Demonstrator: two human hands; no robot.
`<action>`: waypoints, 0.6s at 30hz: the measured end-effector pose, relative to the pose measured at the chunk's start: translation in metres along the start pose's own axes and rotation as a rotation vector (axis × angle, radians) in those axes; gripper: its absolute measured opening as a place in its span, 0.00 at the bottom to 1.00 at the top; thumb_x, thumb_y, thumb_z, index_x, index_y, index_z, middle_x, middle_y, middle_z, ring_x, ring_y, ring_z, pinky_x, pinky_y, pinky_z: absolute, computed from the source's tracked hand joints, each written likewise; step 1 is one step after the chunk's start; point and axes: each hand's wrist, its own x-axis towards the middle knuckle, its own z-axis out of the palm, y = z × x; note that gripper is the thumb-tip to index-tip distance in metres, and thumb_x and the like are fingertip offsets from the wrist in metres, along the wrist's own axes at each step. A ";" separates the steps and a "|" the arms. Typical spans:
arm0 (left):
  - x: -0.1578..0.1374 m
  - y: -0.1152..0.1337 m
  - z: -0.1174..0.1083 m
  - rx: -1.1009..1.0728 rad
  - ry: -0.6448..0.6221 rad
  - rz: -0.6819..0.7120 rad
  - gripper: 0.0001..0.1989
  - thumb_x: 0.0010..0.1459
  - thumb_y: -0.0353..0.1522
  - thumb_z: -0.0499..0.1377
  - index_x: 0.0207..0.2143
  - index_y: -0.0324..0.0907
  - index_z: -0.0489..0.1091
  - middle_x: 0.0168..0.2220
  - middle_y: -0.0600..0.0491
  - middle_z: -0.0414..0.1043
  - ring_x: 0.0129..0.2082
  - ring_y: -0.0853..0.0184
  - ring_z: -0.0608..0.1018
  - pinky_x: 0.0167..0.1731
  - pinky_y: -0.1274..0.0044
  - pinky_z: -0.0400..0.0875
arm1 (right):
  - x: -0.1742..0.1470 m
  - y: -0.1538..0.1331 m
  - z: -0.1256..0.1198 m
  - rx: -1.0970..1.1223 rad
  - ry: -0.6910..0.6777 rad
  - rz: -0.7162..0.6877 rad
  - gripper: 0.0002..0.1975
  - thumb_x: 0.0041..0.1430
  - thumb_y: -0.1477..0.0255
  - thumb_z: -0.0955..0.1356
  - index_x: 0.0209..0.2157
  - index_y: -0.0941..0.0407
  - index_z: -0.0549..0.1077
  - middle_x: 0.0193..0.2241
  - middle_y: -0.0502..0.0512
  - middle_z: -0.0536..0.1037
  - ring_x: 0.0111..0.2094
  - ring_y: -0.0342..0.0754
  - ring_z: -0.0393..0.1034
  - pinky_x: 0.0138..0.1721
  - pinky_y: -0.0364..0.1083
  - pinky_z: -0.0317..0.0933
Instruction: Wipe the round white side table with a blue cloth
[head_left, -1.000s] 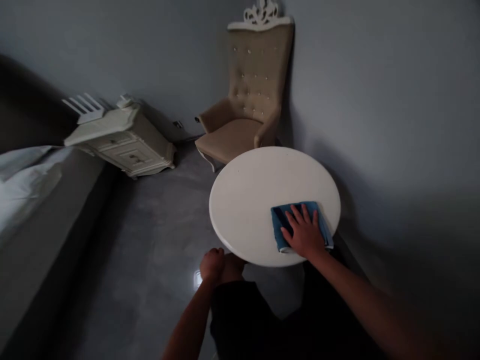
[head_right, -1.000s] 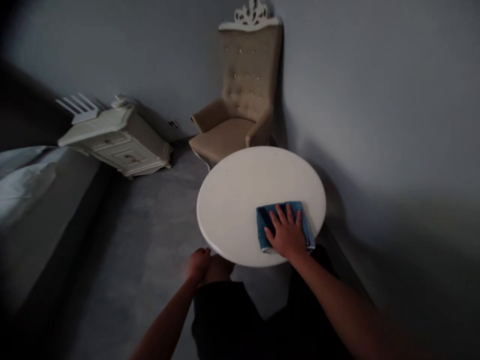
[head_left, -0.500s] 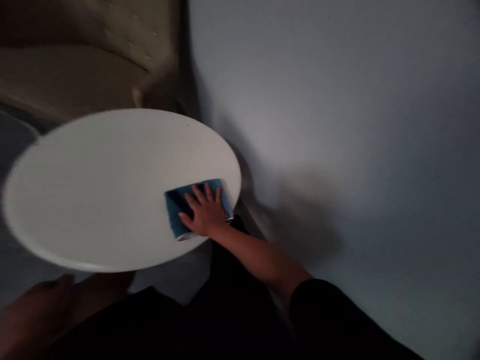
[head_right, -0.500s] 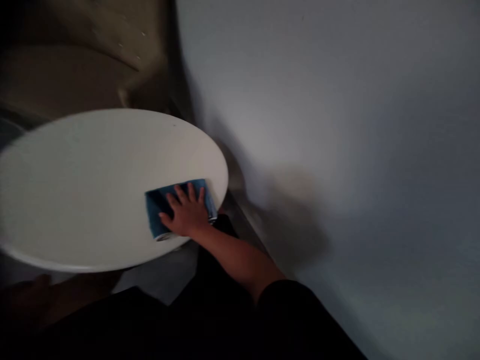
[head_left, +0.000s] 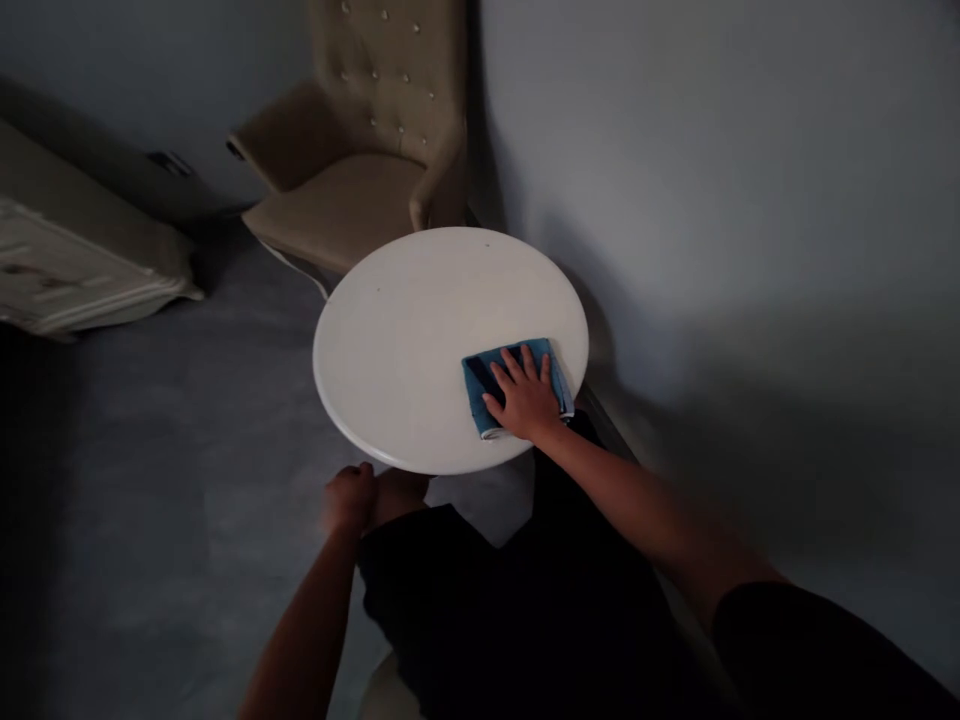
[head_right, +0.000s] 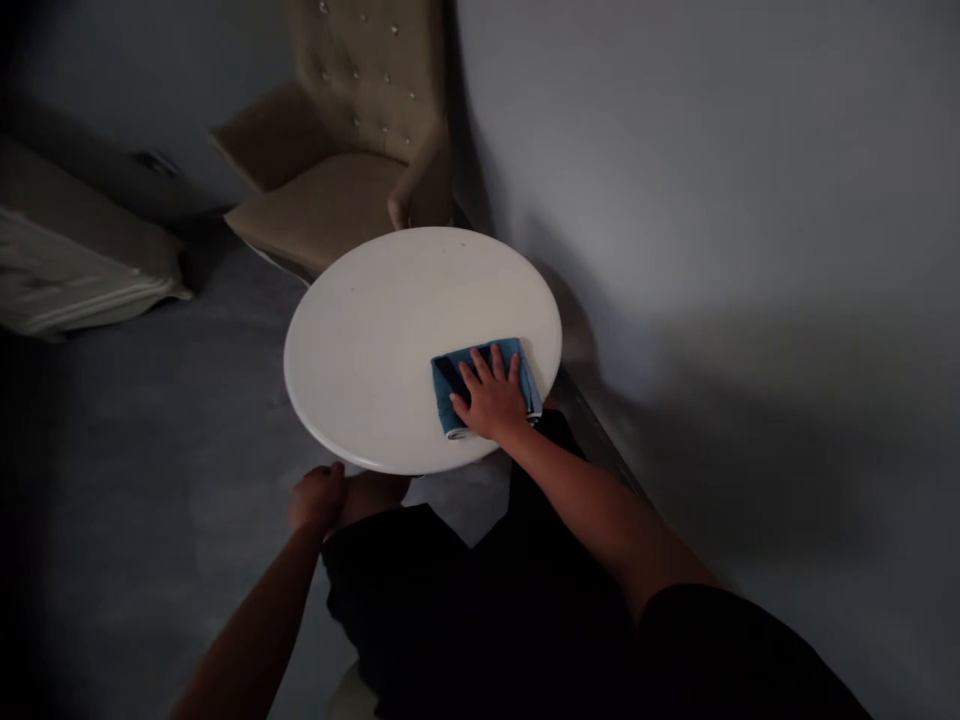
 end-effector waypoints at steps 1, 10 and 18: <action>0.001 -0.002 0.002 0.013 -0.002 0.006 0.20 0.70 0.40 0.56 0.38 0.38 0.84 0.49 0.29 0.86 0.52 0.38 0.86 0.49 0.58 0.80 | 0.000 0.000 0.000 -0.004 0.008 0.008 0.36 0.80 0.50 0.62 0.78 0.55 0.68 0.83 0.60 0.54 0.84 0.75 0.36 0.80 0.80 0.28; 0.001 -0.003 0.009 -0.042 0.019 0.014 0.24 0.73 0.43 0.53 0.48 0.35 0.84 0.55 0.26 0.83 0.53 0.39 0.85 0.50 0.59 0.77 | 0.005 -0.004 -0.003 -0.033 -0.026 0.022 0.38 0.80 0.50 0.60 0.80 0.56 0.65 0.83 0.61 0.52 0.84 0.77 0.35 0.79 0.81 0.27; -0.023 -0.002 0.009 -0.320 0.212 0.098 0.22 0.76 0.36 0.55 0.67 0.39 0.71 0.59 0.37 0.82 0.59 0.53 0.83 0.57 0.67 0.76 | -0.041 -0.005 -0.004 -0.021 -0.058 -0.055 0.40 0.79 0.49 0.59 0.82 0.56 0.61 0.84 0.61 0.47 0.84 0.80 0.31 0.78 0.84 0.24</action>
